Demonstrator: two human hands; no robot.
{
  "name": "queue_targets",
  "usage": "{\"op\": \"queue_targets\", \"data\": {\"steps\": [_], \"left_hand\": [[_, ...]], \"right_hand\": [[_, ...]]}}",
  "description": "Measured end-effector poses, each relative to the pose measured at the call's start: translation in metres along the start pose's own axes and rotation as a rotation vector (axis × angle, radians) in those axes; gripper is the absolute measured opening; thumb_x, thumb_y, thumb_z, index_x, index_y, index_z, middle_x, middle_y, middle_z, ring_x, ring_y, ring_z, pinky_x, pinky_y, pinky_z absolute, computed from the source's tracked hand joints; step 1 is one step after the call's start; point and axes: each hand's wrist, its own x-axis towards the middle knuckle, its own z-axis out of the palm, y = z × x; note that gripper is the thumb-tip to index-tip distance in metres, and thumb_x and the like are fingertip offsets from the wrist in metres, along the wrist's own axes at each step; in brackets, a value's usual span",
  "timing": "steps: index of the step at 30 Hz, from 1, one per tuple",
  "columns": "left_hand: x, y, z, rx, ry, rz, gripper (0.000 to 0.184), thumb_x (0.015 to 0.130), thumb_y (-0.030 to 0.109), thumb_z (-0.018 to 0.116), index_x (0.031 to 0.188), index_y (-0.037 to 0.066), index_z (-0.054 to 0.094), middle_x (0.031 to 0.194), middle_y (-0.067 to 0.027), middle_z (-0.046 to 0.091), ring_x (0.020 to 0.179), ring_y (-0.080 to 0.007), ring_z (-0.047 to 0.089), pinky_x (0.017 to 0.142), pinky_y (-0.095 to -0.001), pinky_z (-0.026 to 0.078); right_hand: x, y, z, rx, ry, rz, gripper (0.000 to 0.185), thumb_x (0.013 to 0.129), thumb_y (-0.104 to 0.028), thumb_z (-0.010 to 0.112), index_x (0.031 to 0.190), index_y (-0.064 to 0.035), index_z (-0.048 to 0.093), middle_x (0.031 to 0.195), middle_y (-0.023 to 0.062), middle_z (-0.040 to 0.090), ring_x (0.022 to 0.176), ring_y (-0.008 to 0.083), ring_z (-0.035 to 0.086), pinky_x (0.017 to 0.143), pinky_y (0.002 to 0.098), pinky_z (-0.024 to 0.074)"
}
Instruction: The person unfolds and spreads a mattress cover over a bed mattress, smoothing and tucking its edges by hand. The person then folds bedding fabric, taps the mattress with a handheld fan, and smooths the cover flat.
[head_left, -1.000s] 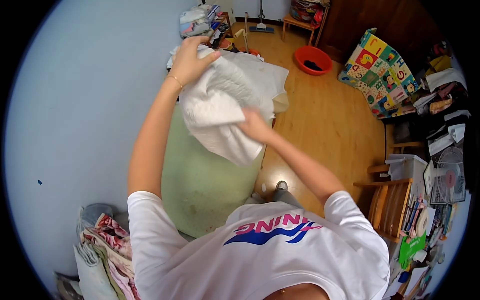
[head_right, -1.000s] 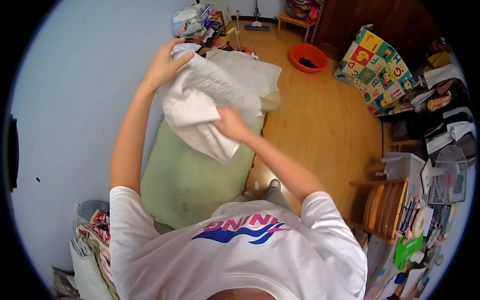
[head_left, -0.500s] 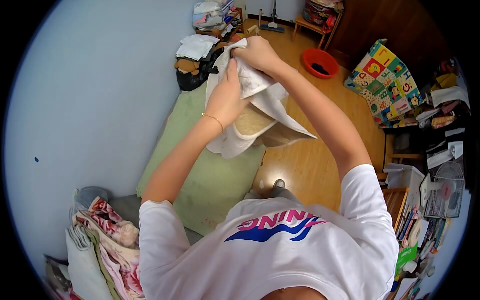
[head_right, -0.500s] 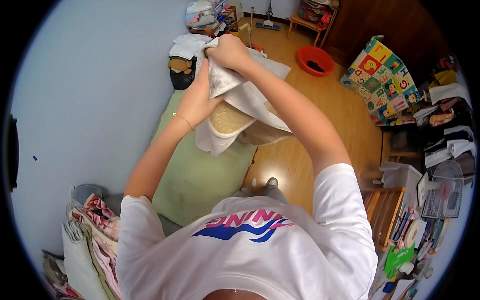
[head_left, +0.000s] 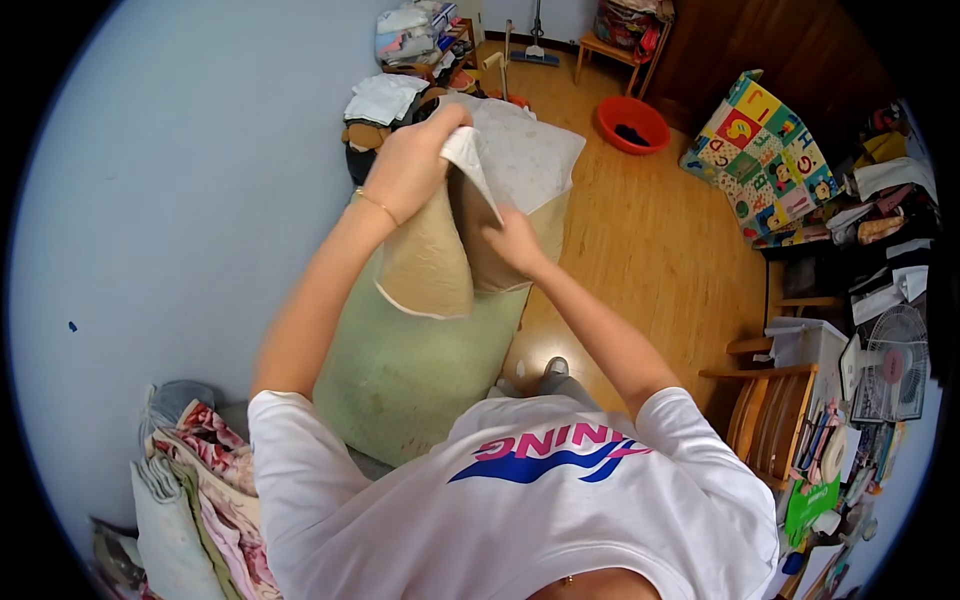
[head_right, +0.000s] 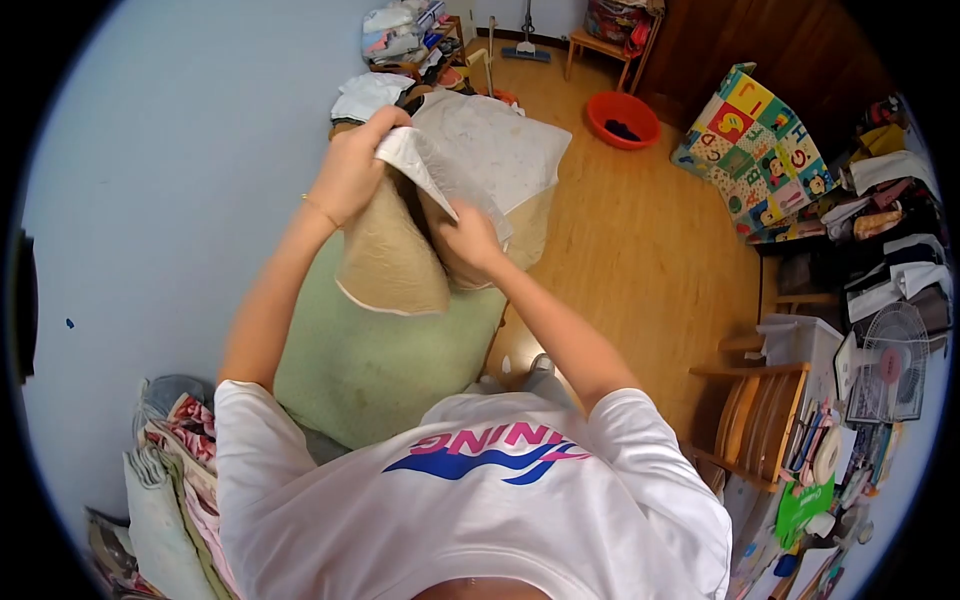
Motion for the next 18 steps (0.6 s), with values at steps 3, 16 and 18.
{"op": "queue_targets", "data": {"steps": [3,16,18], "left_hand": [[-0.012,-0.009,-0.033,0.105,0.018,0.191,0.022,0.078,0.000,0.052,0.097,0.010,0.056,0.088,-0.0162,0.063,0.082,-0.0368,0.060,0.070,-0.0411,0.047],[-0.172,-0.223,-0.033,0.368,-1.237,-0.238,0.037,0.075,0.034,0.067,0.093,0.002,0.062,0.081,-0.0152,0.065,0.072,-0.0306,0.060,0.068,-0.0404,0.047],[-0.132,-0.247,-0.030,0.114,-0.561,-0.692,0.036,0.085,0.037,0.046,0.090,0.004,0.060,0.084,-0.0107,0.058,0.077,-0.0233,0.051,0.072,-0.0398,0.043]], "right_hand": [[-0.028,0.068,0.013,-0.107,-0.035,0.107,0.030,0.075,-0.014,0.057,0.104,-0.0055,0.061,0.094,0.0214,0.063,0.090,0.0364,0.060,0.077,0.0403,0.0470],[-0.020,0.174,-0.080,-0.615,-0.746,0.020,0.015,0.075,-0.013,0.057,0.084,-0.0033,0.064,0.078,0.0157,0.062,0.071,0.0271,0.057,0.070,0.0376,0.0455],[0.067,0.121,-0.126,-0.902,-0.345,0.043,0.017,0.075,-0.016,0.059,0.086,-0.0048,0.065,0.079,0.0171,0.064,0.075,0.0307,0.062,0.069,0.0410,0.0494]]}}
